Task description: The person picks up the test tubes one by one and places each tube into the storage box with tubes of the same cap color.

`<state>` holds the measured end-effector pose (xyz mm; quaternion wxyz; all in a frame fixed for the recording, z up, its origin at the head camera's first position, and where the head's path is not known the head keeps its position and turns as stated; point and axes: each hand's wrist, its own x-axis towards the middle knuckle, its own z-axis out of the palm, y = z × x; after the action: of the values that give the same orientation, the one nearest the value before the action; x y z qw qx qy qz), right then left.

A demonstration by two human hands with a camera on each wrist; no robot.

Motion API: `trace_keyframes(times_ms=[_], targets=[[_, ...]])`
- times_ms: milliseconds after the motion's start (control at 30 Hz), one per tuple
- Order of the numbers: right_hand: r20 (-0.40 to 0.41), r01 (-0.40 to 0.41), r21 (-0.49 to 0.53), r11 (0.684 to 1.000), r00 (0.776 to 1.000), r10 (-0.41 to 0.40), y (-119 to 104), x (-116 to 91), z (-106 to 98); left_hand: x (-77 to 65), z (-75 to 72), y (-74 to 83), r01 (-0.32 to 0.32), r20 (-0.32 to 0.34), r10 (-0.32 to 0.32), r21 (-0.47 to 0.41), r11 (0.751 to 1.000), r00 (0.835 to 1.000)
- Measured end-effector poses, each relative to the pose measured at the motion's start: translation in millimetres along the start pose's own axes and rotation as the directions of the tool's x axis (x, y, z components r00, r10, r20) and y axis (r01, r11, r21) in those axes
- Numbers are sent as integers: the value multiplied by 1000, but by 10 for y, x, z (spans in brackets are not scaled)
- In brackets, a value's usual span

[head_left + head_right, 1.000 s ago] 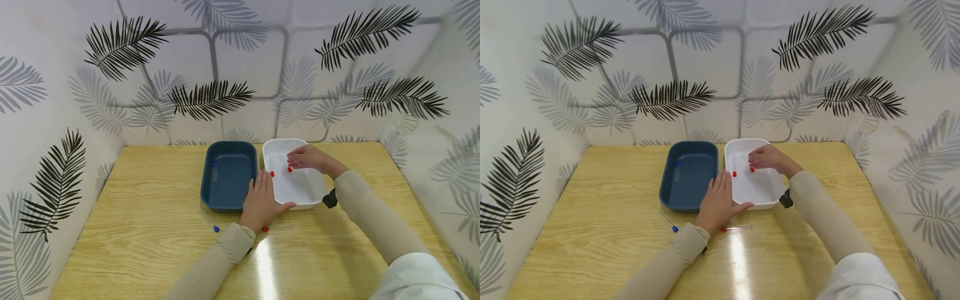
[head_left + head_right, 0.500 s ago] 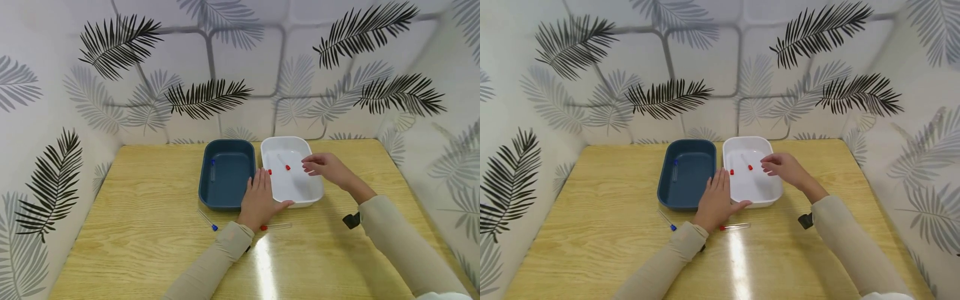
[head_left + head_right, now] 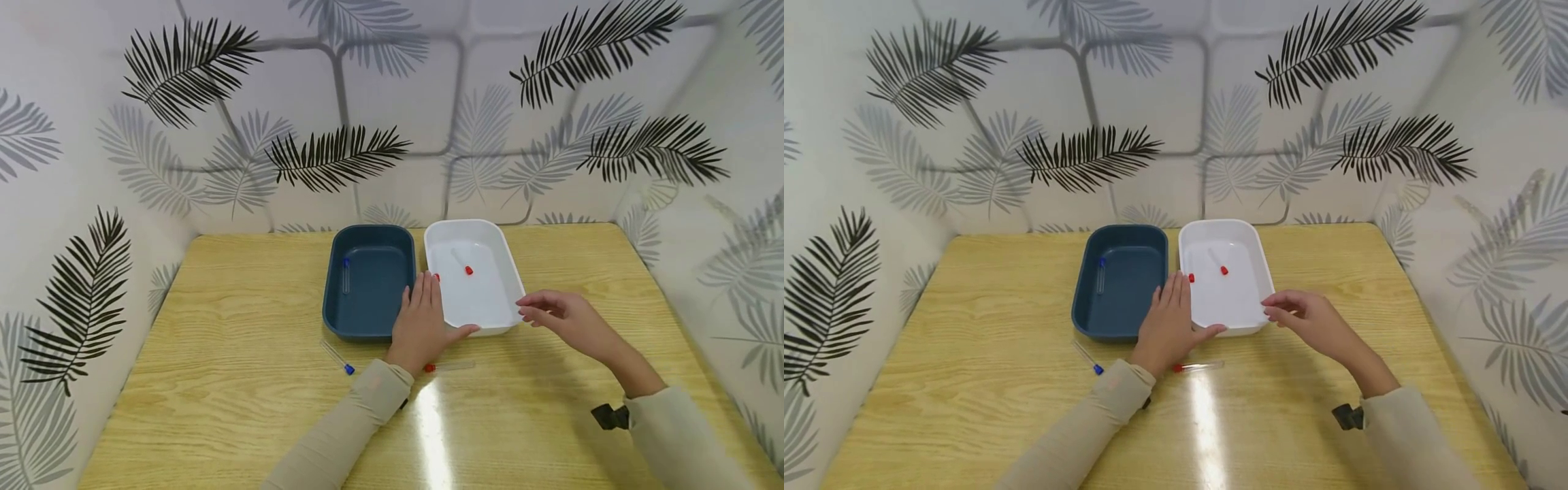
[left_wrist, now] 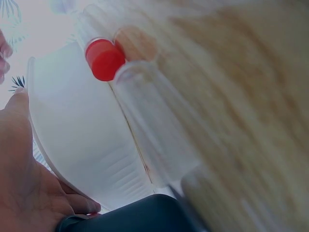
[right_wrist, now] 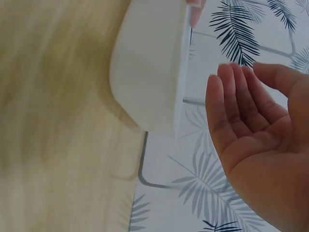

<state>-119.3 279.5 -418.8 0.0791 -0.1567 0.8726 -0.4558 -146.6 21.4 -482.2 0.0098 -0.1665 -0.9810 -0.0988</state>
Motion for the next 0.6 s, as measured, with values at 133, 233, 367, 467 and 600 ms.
trace_keyframes(times_ms=[133, 233, 367, 467, 600], targets=[[31, -11, -50, 999, 999, 12, 55, -158, 114, 0, 11, 2, 5, 1, -5, 0, 1000, 1000], [57, 11, -109, 994, 998, -5, 132, -222, 219, 3, 16, -12, 7, 1, -7, -1, 1000, 1000], [122, 62, -146, 987, 992, -44, 211, -259, 351, 2, 21, -19, 6, -1, -6, 2, 1000, 1000], [179, 99, -151, 984, 981, -71, 231, -253, 463, -6, 6, -14, 7, 2, -7, 1, 1000, 1000], [211, 172, -162, 972, 968, -136, 258, -234, 613, -16, -14, -2, 2, 13, -2, -9, 1000, 1000]])
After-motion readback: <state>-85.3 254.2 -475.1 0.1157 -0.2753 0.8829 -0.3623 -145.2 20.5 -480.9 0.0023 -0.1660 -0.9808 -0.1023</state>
